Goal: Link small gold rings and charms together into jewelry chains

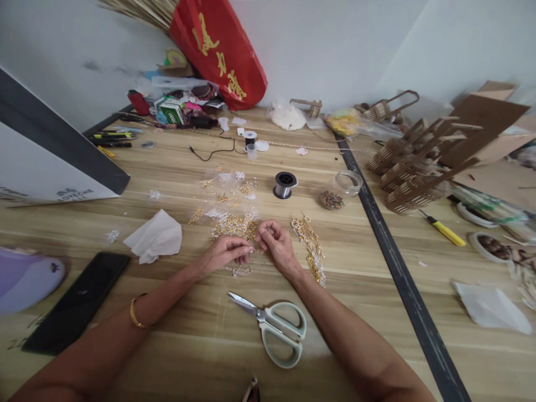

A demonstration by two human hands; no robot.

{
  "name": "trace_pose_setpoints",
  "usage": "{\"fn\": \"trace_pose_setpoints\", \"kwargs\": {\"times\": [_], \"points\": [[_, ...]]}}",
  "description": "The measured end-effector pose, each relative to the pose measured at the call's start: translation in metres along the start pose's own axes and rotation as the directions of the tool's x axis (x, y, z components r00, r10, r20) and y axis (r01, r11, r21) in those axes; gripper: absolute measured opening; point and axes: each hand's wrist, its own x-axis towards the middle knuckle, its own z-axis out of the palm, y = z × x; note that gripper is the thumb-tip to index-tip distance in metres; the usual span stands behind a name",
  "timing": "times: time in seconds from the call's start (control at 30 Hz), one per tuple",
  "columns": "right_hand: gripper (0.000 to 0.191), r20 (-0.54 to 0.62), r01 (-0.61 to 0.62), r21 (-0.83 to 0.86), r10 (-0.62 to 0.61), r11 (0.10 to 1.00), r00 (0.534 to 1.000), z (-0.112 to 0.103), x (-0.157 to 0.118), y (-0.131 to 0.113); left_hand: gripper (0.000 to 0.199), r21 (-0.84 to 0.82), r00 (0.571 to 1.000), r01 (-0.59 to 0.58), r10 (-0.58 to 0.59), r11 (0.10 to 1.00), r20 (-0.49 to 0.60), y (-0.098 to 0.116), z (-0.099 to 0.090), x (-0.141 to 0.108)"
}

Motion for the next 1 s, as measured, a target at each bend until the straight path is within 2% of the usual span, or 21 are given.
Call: {"fn": "trace_pose_setpoints", "kwargs": {"times": [1.0], "points": [[0.020,0.004,0.011,-0.003,-0.011,1.000,1.000,-0.0002,0.0003,0.0000,0.032,0.000,1.000,0.015,-0.015,1.000,-0.015,0.0036,0.0006,-0.0003]]}}
